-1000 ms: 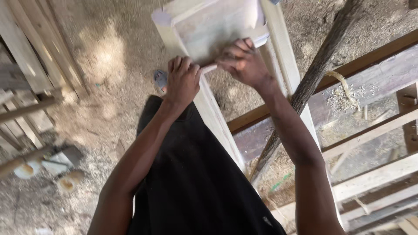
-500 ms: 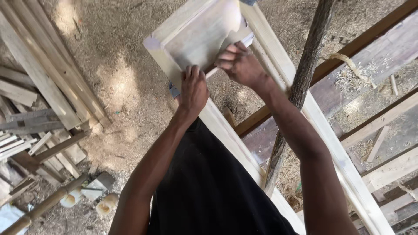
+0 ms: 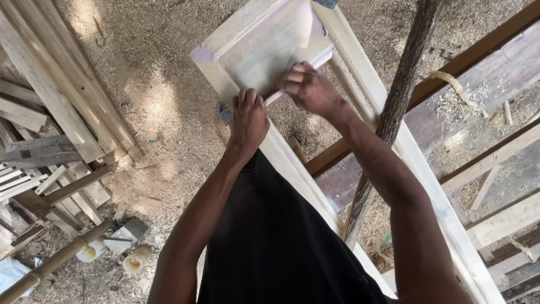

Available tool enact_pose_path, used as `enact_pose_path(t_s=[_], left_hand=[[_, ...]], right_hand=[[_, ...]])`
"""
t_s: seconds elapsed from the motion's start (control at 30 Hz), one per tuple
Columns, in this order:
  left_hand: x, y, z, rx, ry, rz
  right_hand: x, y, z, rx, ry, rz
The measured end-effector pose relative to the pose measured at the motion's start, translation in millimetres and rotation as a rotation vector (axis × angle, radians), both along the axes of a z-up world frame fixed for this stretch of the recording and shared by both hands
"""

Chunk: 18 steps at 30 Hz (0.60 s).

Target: The person sands a wooden frame using a sanding block, moving along edges and flat surfaces. The person repeatedly rubs the sanding block over the wood to smooth the surface.

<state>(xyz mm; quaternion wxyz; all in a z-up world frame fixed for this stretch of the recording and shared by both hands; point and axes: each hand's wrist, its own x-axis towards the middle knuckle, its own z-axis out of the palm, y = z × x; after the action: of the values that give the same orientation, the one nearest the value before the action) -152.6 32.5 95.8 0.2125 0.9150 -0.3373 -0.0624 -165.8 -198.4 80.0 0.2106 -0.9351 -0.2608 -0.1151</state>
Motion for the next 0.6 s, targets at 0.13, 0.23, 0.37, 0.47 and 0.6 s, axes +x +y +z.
enact_pose_path(t_s=[0.13, 0.23, 0.37, 0.47, 0.6], left_hand=[[4.3, 10.0, -1.6, 0.070, -0.038, -0.022], [1.9, -1.1, -10.8, 0.062, -0.005, -0.079], [1.5, -40.8, -15.4, 0.047, -0.026, -0.040], [6.4, -9.9, -9.9, -0.006, -0.065, -0.129], [1.5, 17.7, 4.9, -0.014, -0.036, -0.027]], right_hand=[[3.0, 13.1, 4.9, 0.059, -0.058, 0.007], [2.9, -4.7, 9.8, -0.086, -0.130, 0.046], [0.5, -33.7, 16.5, 0.006, -0.069, -0.007], [-2.3, -14.4, 6.4, 0.035, -0.094, 0.004], [-2.4, 13.5, 0.7, -0.071, -0.092, 0.007]])
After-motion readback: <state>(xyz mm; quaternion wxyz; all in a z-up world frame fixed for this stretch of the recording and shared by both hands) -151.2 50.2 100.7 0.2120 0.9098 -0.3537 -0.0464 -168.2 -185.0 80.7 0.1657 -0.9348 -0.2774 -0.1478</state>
